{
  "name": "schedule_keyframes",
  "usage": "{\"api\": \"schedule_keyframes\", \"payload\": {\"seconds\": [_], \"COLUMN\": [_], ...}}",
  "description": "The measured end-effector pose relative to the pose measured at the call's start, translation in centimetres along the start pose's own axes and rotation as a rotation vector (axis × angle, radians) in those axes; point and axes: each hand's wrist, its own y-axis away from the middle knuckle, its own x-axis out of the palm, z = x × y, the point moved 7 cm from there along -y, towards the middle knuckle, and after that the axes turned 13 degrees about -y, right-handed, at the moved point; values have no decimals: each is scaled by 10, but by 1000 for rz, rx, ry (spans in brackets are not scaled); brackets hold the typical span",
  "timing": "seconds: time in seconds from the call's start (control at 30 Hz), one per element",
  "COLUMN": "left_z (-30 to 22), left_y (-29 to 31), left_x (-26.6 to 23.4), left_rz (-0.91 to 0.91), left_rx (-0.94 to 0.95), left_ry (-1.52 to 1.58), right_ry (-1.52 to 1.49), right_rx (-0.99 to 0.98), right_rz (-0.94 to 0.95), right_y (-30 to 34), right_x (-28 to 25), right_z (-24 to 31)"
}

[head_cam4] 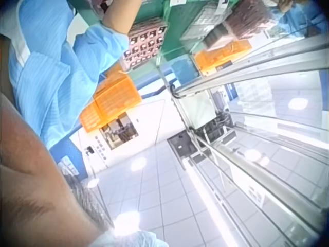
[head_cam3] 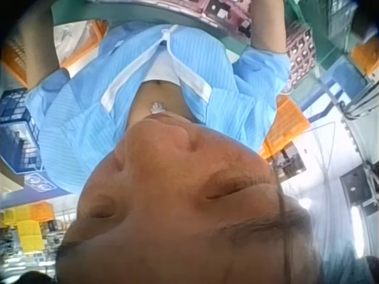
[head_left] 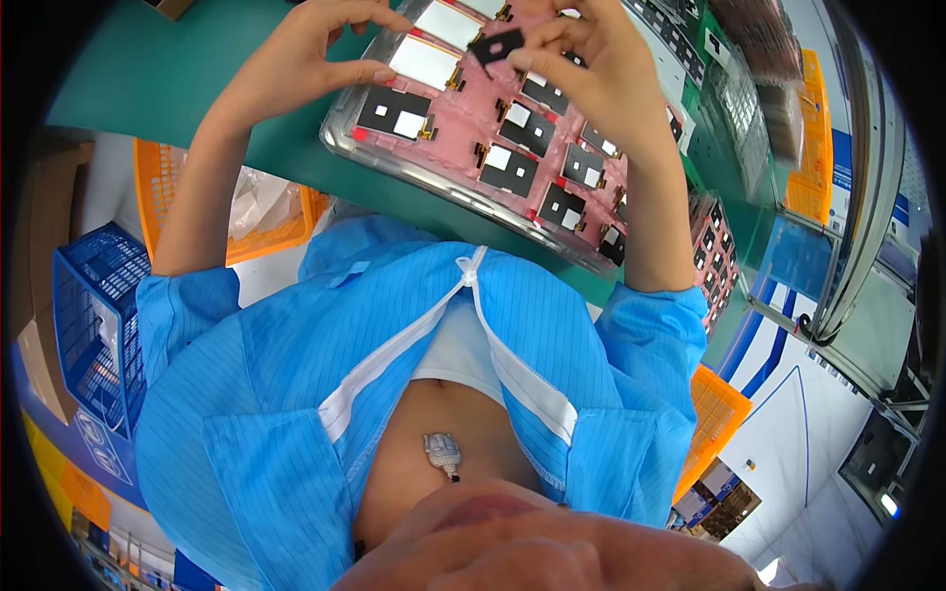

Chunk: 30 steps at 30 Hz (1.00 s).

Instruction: Assembling small electronic modules by picking components and placing them into a designated tray.

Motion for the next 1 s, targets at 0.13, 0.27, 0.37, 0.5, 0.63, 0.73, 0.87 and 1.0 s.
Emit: {"api": "schedule_keyframes", "payload": {"seconds": [0.13,0.27,0.37,0.5,0.63,0.73,0.87,1.0], "left_z": [4,9,4,7,9,12,40,36], "left_y": [0,-3,5,-4,2,-2,2,0], "left_x": [1,4,-5,4,-1,4,19,19], "left_rz": [-22,-7,-2,11,17,16,-105,-139], "left_rx": [56,70,34,69,6,18,169,154], "left_ry": [60,37,9,28,51,126,-86,-53], "right_ry": [4,-109,519,-30,35,135,157,176], "right_rx": [252,83,-375,277,227,157,212,256], "right_rz": [13,-1,155,138,260,219,244,216], "right_y": [-2,-9,-15,-31,-47,-50,-51,-49], "right_x": [-13,2,23,29,44,43,48,44], "right_z": [-28,-4,28,-9,-28,-36,-37,-42]}}
